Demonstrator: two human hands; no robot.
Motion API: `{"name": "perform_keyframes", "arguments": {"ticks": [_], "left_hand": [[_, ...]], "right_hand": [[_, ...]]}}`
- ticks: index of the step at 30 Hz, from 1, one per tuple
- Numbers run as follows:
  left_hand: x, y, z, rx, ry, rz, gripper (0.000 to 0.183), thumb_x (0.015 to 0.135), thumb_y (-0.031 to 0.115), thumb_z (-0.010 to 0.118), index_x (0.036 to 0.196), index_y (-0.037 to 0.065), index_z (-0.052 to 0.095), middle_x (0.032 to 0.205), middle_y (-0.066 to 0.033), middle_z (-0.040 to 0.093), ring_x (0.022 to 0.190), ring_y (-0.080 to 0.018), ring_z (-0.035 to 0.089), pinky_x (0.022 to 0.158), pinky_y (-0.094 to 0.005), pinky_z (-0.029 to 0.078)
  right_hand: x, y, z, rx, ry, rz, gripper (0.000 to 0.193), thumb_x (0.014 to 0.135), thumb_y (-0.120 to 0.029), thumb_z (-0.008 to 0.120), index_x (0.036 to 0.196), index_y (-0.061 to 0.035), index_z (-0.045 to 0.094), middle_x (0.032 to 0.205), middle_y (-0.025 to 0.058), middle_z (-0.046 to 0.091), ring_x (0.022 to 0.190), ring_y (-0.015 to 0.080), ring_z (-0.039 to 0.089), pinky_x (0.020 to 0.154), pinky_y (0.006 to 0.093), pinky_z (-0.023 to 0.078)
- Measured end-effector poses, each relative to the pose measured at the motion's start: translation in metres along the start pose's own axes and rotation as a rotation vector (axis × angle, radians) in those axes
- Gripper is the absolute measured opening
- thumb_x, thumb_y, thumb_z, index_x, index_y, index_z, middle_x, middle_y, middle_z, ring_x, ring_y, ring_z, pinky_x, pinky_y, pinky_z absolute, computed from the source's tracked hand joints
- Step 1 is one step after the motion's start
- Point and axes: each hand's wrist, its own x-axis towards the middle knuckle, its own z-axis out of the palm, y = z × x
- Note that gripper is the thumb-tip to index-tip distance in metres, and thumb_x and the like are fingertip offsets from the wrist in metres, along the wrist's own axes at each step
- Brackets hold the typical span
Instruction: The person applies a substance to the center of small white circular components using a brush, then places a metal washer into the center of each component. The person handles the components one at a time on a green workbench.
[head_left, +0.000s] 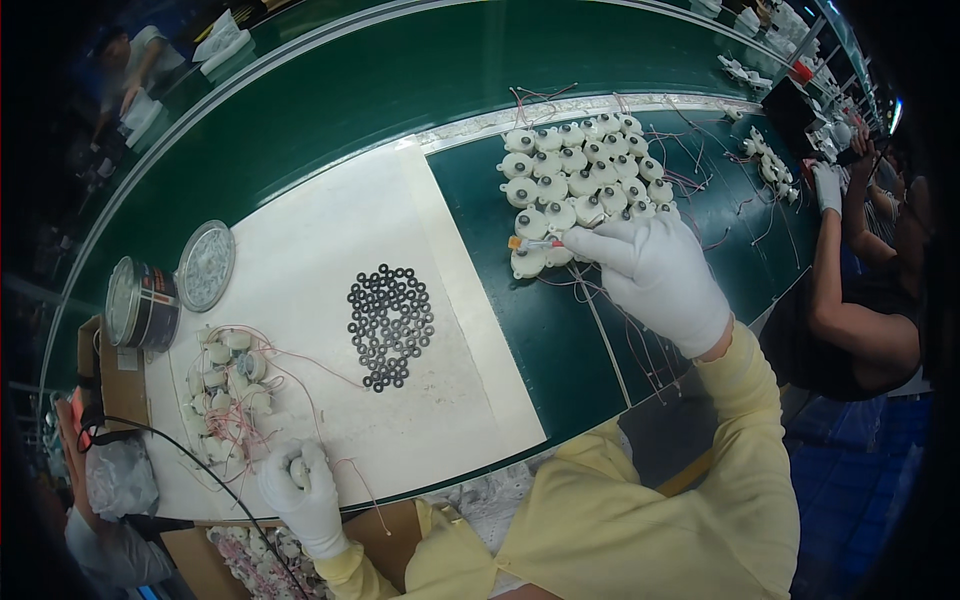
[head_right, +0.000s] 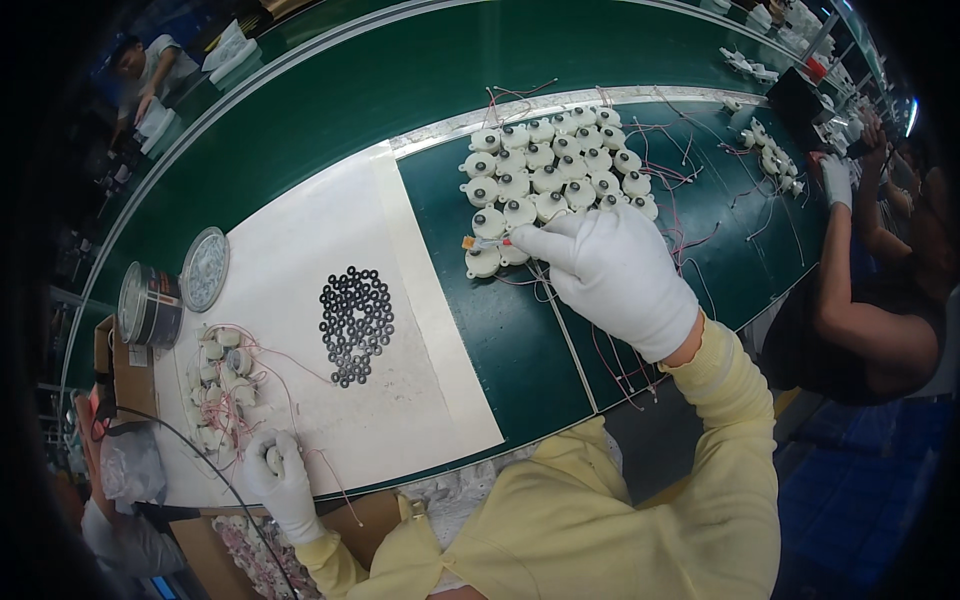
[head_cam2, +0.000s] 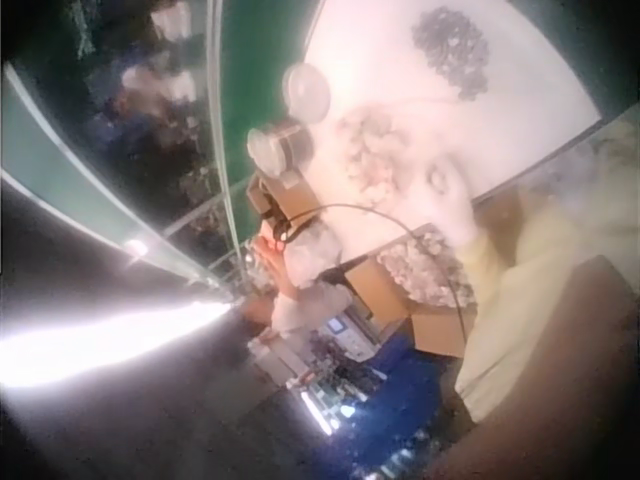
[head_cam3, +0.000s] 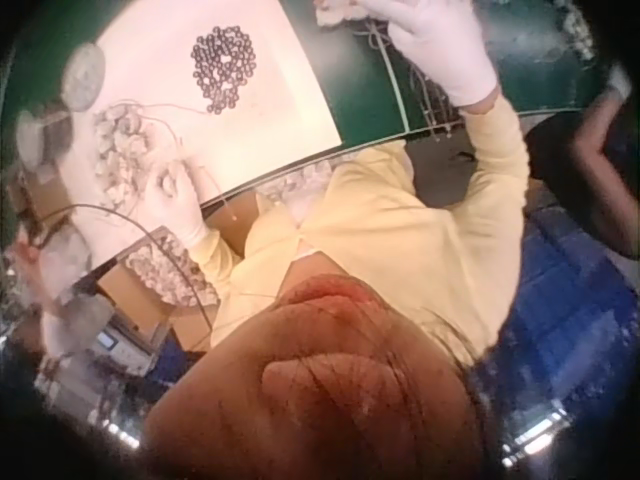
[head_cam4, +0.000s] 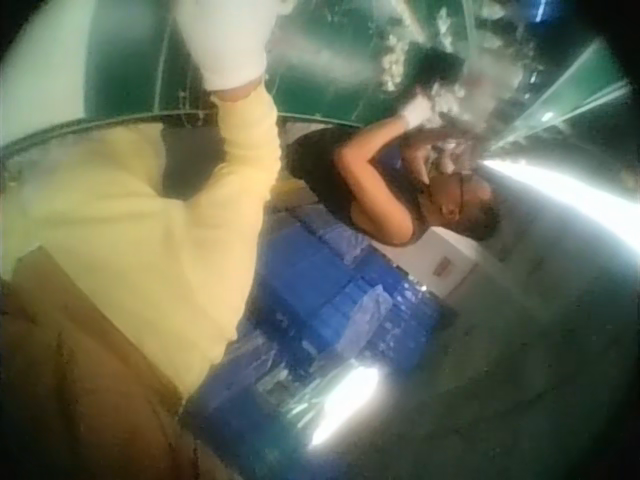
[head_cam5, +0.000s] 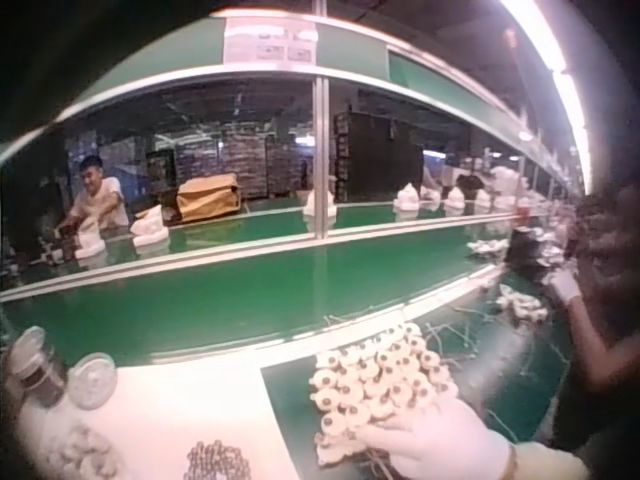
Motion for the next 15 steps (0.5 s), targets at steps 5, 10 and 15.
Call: {"name": "perform_keyframes", "arguments": {"ticks": [5, 10, 15], "left_hand": [[0.0004, -0.0001, -0.0003, 0.026, 0.011, 0.037, 0.014, 0.081, 0.003, 0.072, 0.088, 0.004, 0.060, 0.083, -0.0097, 0.062, 0.076, -0.0302, 0.055, 0.071, -0.0426, 0.042], [0.0011, 0.0020, -0.0004, 0.023, 0.008, 0.030, 0.014, 0.080, 0.003, 0.071, 0.088, 0.004, 0.060, 0.081, -0.0096, 0.062, 0.074, -0.0301, 0.055, 0.070, -0.0425, 0.042], [0.0000, -0.0022, 0.0010, -0.009, 0.005, 0.002, 0.014, 0.080, 0.002, 0.071, 0.088, 0.004, 0.060, 0.079, -0.0092, 0.061, 0.072, -0.0300, 0.055, 0.068, -0.0423, 0.042]], "right_hand": [[0.0006, 0.0006, -0.0044, -0.071, 0.005, -0.031, 0.042, 0.069, 0.001, 0.061, 0.104, -0.0188, 0.071, 0.087, 0.0001, 0.070, 0.068, 0.0258, 0.061, 0.066, 0.0383, 0.045], [-0.0003, -0.0014, -0.0072, 0.028, 0.144, 0.033, 0.037, 0.071, 0.001, 0.061, 0.101, -0.0170, 0.073, 0.082, 0.0036, 0.069, 0.068, 0.0276, 0.061, 0.066, 0.0391, 0.047], [0.0022, -0.0093, -0.0098, 0.186, 0.120, 0.115, 0.032, 0.074, -0.001, 0.060, 0.100, -0.0135, 0.075, 0.080, 0.0104, 0.069, 0.071, 0.0307, 0.064, 0.069, 0.0405, 0.051]]}}
